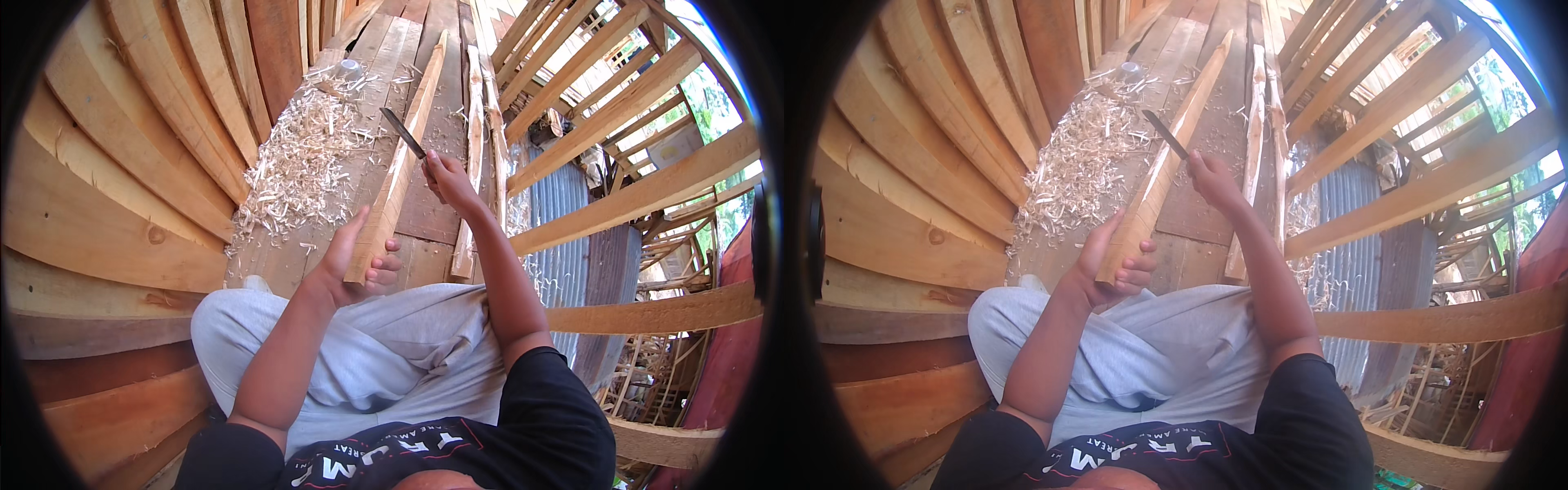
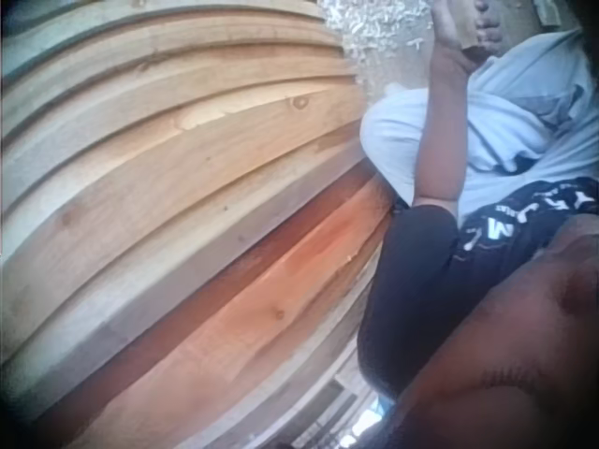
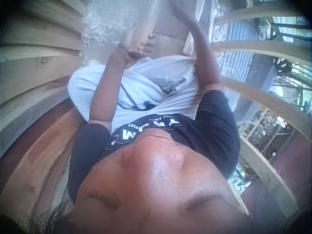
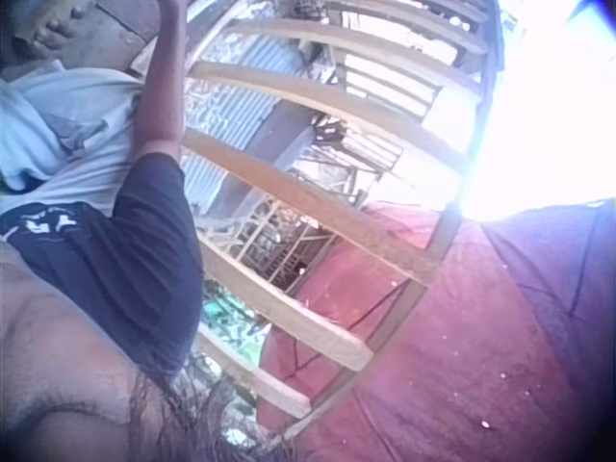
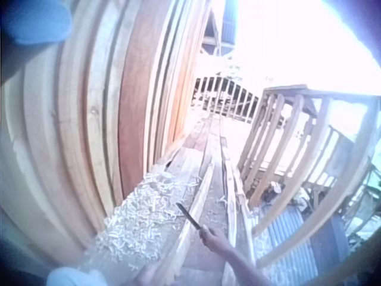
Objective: The person sits on the floor and uses a knife to shave and shape a piece of wood. They hold the wood with their left hand and repeatedly scrape the surface with the knife in their right hand, producing wood shavings.
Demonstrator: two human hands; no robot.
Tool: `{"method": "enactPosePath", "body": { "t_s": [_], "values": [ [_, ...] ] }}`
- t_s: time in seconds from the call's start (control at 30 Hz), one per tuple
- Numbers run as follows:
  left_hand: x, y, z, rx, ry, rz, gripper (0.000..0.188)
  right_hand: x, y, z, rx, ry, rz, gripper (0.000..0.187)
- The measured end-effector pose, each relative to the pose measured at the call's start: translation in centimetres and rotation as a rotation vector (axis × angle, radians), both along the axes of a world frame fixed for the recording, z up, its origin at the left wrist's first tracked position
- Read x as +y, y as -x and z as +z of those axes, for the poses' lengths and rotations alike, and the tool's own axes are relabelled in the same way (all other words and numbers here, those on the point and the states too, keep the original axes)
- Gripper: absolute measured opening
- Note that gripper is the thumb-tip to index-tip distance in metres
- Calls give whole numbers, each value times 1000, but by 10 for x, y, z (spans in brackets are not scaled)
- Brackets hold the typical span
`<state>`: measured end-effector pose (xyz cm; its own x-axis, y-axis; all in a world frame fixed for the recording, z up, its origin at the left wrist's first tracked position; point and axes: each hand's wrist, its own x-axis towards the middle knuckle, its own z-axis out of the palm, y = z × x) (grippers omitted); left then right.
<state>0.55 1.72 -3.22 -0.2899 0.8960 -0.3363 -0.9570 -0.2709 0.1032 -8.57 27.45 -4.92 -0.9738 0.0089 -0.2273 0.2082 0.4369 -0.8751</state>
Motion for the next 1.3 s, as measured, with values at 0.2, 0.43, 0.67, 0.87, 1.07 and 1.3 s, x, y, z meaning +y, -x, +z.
{"method": "enactPosePath", "body": {
  "t_s": [0.2, 0.43, 0.67, 0.87, 1.07, 1.3],
  "values": [
    [0, 1, -2, 62, 113, -35, 63, -19, 4, 12, -7, -493, -62, 66],
    [-1, -1, -7, 65, 140, -18, 59, -33, -1, 1, -97, -484, 22, 62],
    [1, -1, -1, 55, 180, -19, 61, -28, 3, 11, 15, -441, -102, 54],
    [10, -7, 1, 129, 291, -55, 60, 16, 19, -22, 45, -465, -169, 55],
    [3, -10, 1, 180, 409, -40, 61, -9, 13, -2, 5, -445, -81, 54],
    [1, -10, 3, 150, 406, -46, 61, -15, 12, -20, 39, -513, -51, 44]
  ]
}}
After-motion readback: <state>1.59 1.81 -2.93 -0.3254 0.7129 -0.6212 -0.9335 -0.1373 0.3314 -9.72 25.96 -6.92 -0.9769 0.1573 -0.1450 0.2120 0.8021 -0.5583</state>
